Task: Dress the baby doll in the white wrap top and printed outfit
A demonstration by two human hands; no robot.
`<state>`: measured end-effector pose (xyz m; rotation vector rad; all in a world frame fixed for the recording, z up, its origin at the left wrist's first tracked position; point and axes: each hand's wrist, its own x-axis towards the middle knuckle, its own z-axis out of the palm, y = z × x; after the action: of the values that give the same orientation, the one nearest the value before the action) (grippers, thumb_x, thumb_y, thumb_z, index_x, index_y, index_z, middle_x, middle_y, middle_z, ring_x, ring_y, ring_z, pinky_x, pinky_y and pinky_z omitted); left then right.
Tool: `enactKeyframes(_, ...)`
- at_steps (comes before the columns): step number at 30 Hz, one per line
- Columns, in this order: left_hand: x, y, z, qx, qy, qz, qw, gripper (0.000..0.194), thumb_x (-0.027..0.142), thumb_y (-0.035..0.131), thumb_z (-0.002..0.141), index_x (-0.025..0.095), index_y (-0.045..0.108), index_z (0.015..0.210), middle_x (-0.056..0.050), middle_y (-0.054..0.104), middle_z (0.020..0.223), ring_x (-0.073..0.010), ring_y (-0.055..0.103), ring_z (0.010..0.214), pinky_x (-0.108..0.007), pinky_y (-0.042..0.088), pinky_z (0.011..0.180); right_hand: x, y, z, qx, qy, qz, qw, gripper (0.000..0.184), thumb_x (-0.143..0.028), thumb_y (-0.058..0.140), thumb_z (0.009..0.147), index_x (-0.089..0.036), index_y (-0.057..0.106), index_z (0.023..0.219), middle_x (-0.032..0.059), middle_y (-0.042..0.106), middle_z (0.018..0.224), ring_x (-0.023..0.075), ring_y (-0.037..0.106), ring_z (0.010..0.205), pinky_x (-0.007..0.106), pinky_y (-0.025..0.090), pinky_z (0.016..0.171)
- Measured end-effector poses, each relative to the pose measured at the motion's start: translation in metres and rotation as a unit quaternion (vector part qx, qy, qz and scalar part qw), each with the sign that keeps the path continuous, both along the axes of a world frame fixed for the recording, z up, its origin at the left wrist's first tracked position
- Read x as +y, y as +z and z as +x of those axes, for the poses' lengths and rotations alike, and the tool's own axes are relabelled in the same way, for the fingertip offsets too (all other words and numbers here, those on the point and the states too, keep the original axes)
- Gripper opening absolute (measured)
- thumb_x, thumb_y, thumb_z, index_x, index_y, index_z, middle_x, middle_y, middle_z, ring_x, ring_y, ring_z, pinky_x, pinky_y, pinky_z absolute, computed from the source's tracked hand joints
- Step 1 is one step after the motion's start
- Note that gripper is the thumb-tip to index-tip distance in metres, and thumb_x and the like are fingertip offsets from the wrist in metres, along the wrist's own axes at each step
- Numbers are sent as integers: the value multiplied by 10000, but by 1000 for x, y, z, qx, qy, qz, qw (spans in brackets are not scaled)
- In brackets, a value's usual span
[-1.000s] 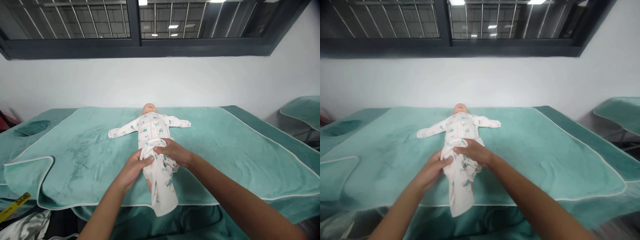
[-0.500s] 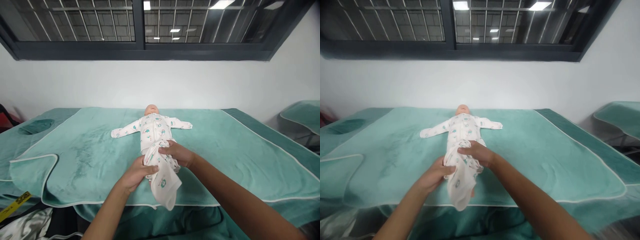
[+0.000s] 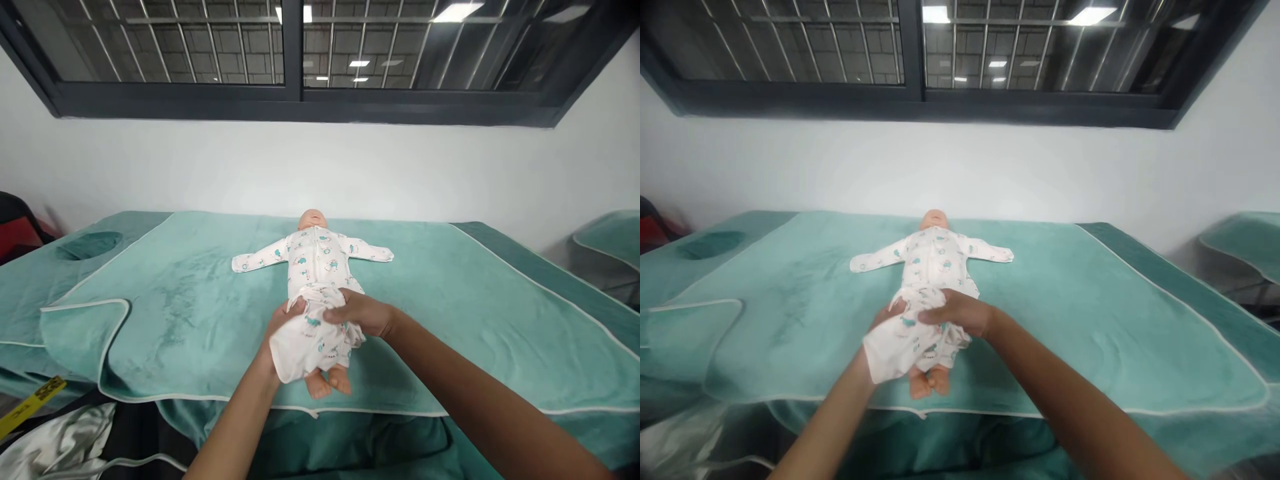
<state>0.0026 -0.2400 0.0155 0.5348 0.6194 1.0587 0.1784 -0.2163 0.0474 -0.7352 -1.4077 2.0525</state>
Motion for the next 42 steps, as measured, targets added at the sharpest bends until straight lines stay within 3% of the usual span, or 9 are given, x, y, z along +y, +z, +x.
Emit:
enactKeyframes(5, -10, 9, -7, 102, -72, 56, 991, 495, 242, 882, 557, 87, 711, 995, -87, 738, 810, -205, 680, 701, -267, 522, 653, -2, -10, -1, 55, -59, -12, 997, 457, -418, 768, 747, -97, 675, 1059, 101, 706, 919, 167, 664, 800, 281, 515, 756)
enactKeyframes(10, -38, 16, 13, 72, 107, -2, 992, 597, 366, 793, 699, 148, 619, 1227, -98, 741, 977, -239, 704, 870, -312, 550, 770, -6, -3, -5, -107, -73, 130, 983, 397, -444, 719, 773, -128, 674, 1009, 56, 689, 920, 180, 626, 855, 288, 480, 765)
enactKeyframes(16, -96, -8, 42, 127, 242, -124, 954, 631, 418, 789, 696, 160, 615, 1245, -107, 739, 1033, -294, 682, 1027, -332, 555, 864, -17, 9, -13, -306, 32, 366, 878, 135, -299, 603, 834, -166, 622, 825, 5, 658, 806, 143, 578, 760, 232, 393, 652)
enactKeyframes(21, -138, -41, 50, 153, 255, -213, 931, 726, 514, 740, 716, 181, 555, 1334, -107, 742, 1024, -338, 657, 1085, -387, 560, 884, -24, 6, -19, -430, 102, 471, 763, 55, -243, 609, 776, -190, 607, 763, -20, 630, 703, 112, 507, 640, 237, 289, 596)
enactKeyframes(26, -143, -70, 30, 220, 264, -161, 925, 553, 458, 697, 750, 182, 643, 1226, -85, 751, 948, -307, 682, 1020, -381, 547, 888, -34, -3, -23, -513, 113, 511, 681, 108, -222, 541, 782, -212, 632, 840, 7, 639, 710, 134, 512, 607, 266, 210, 560)
enactKeyframes(30, -129, -96, 21, 196, 245, -131, 940, 509, 403, 742, 643, 175, 711, 1097, -103, 745, 903, -319, 685, 980, -395, 544, 885, -37, -9, -26, -544, 119, 537, 634, 158, -187, 535, 754, -204, 621, 885, 38, 661, 783, 176, 565, 672, 276, 181, 554)
enactKeyframes(33, -109, -115, 13, 173, 231, -98, 953, 494, 380, 774, 523, 171, 734, 969, -109, 739, 904, -319, 682, 947, -404, 547, 869, -35, -11, -28, -554, 112, 519, 641, 149, -200, 552, 766, -195, 620, 899, 44, 675, 830, 187, 588, 710, 274, 197, 561)
enactKeyframes(36, -88, -116, 0, 231, 246, -69, 939, 379, 349, 784, 456, 173, 719, 786, -83, 734, 811, -294, 688, 831, -385, 564, 772, -32, -8, -28, -533, 89, 472, 697, 166, -330, 606, 802, -203, 628, 905, 30, 686, 852, 186, 597, 745, 266, 239, 587)
enactKeyframes(42, -57, -67, -13, 335, 298, 31, 893, 281, 245, 765, 457, 203, 672, 719, -13, 695, 706, -219, 640, 694, -315, 522, 668, -25, 6, -18, -423, 56, 316, 847, 287, -440, 709, 742, -197, 607, 855, -13, 668, 853, 155, 584, 775, 228, 331, 619)
